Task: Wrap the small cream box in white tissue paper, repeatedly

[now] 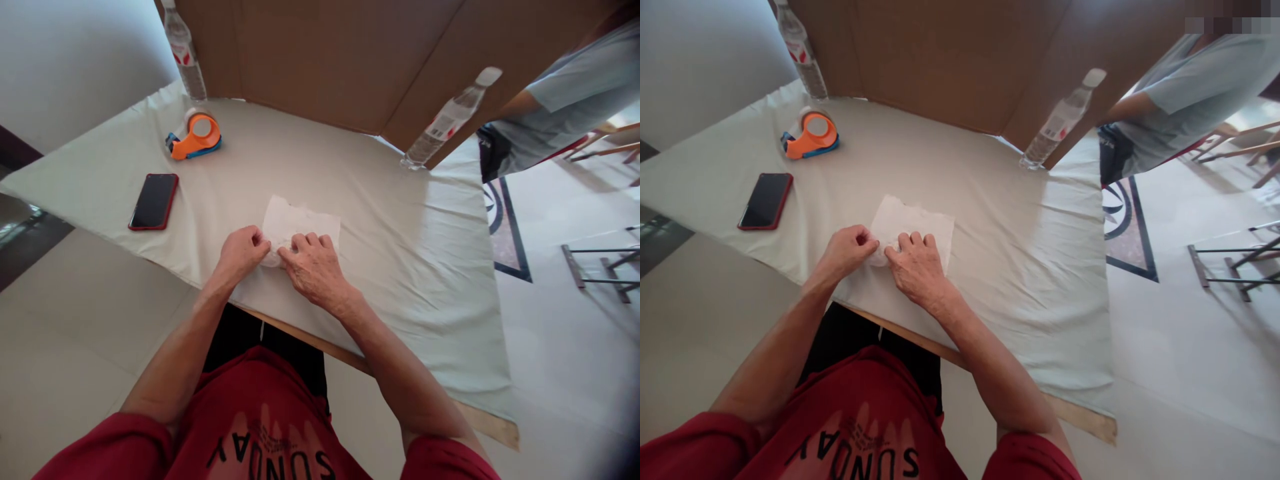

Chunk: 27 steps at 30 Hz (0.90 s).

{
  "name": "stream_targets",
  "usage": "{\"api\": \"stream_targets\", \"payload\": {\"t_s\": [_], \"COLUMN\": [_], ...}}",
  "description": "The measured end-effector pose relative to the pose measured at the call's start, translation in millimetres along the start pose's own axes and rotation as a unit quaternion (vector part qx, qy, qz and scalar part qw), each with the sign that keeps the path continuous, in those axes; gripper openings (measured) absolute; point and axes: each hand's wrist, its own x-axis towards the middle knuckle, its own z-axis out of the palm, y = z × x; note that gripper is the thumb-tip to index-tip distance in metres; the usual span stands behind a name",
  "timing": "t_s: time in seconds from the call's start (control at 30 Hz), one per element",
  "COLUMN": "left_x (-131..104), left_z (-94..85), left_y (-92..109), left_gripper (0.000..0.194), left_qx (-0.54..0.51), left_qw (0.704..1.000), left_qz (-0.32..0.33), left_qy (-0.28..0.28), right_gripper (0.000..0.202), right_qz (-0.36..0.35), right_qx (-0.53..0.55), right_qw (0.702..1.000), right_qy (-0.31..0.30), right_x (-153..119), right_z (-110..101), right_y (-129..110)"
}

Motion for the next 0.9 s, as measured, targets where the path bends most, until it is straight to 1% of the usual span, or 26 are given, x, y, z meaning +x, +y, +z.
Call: {"api": "stream_targets", "payload": {"t_s": [0.07,0.13,0.17,0.27,0.33,0.4,0.5,0.6,0.67,0.73,0.8,0.9], "left_x": [-2.1,-2.4,-2.1,-0.5,0.0,-0.1,-0.8,-2.1,-3.2,-4.1,-4.1,-2.3], "left_z": [2.9,7.1,9.5,16.2,19.2,21.1,22.4,21.0,16.9,9.9,1.7,-6.5], "left_y": [6.6,10.8,11.9,12.9,13.2,14.6,20.1,27.5,30.8,31.6,30.0,26.0], "left_gripper": [0.015,0.014,0.014,0.015,0.017,0.016,0.012,0.011,0.013,0.015,0.018,0.033], "left_qx": [-0.03,-0.121,-0.179,-0.323,-0.375,-0.401,-0.4,-0.363,-0.326,-0.296,-0.286,-0.272], "left_qw": [0.999,0.993,0.983,0.939,0.916,0.903,0.903,0.923,0.939,0.943,0.937,0.935], "left_qz": [0.008,-0.014,-0.037,-0.108,-0.134,-0.143,-0.146,-0.111,-0.061,-0.014,0.008,0.022], "left_qy": [0.016,-0.004,-0.018,-0.045,-0.05,-0.05,-0.05,-0.06,-0.095,-0.153,-0.199,-0.226], "right_gripper": [0.025,0.023,0.022,0.021,0.022,0.023,0.032,0.041,0.044,0.045,0.048,0.054], "right_qz": [0.006,0.013,0.016,0.018,0.019,0.027,0.045,0.057,0.057,0.058,0.059,0.058], "right_qx": [0.001,0.001,0.002,0.01,0.014,0.02,0.039,0.06,0.082,0.115,0.158,0.212], "right_qw": [1.0,1.0,1.0,1.0,1.0,0.999,0.998,0.997,0.995,0.992,0.986,0.976], "right_qy": [-0.002,-0.006,-0.008,-0.012,-0.011,-0.006,-0.006,0.0,0.007,0.008,0.007,0.016], "right_x": [1.1,2.5,3.2,4.4,4.3,3.7,3.0,2.3,1.1,-1.6,-5.9,-13.2], "right_z": [-0.8,-1.7,-2.2,-3.8,-4.6,-5.0,-5.2,-5.3,-5.0,-4.5,-3.7,-2.6], "right_y": [-1.7,-2.8,-3.1,-3.1,-2.7,-2.4,-1.8,0.5,3.9,8.9,14.4,20.1]}}
